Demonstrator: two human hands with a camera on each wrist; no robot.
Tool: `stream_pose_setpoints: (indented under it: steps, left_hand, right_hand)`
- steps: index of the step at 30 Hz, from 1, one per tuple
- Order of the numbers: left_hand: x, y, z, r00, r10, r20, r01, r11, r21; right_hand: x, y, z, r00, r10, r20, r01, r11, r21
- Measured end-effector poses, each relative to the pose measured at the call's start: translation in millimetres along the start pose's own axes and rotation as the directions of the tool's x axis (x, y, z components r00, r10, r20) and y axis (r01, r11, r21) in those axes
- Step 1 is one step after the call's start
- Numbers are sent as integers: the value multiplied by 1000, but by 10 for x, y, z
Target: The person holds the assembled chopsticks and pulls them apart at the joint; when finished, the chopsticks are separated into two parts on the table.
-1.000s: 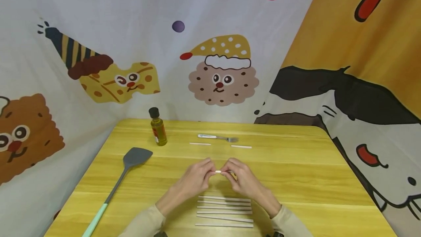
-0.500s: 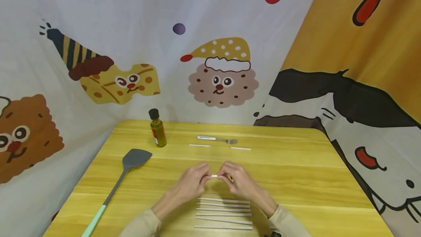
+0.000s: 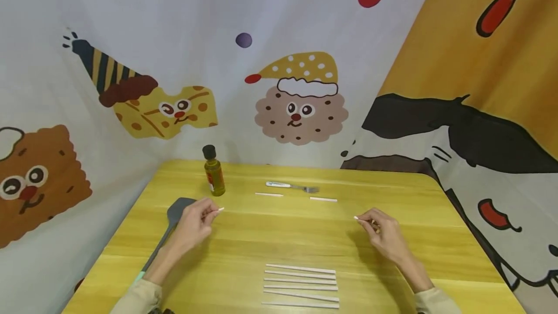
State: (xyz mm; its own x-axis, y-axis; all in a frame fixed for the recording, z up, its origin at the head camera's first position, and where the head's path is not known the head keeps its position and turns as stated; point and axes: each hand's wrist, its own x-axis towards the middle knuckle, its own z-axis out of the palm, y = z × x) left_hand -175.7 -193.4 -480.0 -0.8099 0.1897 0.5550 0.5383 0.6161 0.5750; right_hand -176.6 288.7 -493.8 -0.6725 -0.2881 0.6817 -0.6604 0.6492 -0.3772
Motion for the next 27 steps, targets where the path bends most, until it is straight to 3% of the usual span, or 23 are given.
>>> stream_pose_setpoints:
  steps: [3, 7, 11, 15, 19, 27]
  left_hand:
    - [94, 4, 29, 994, 21, 109, -16, 999, -52]
    - [141, 81, 184, 980, -5, 201, 17, 998, -57]
    - [176, 119, 260, 975, -6, 223, 9, 1000, -10]
    - [243, 114, 319, 981, 11, 196, -15, 1000, 19]
    - [354, 106, 402, 980, -9, 197, -4, 998, 65]
    - [631, 55, 666, 962, -22, 272, -5, 995, 99]
  right_hand:
    - [17, -11, 42, 997, -22, 78, 22, 1000, 7]
    - [35, -83, 174, 994, -52, 96, 46, 997, 60]
    - [28, -72, 210, 993, -44, 110, 40, 999, 37]
    - [64, -19, 224, 992, 0, 126, 4, 1000, -31]
    - [157, 13, 253, 989, 40, 142, -33, 998, -51]
    - [386, 95, 368, 964, 175, 199, -162, 984, -77]
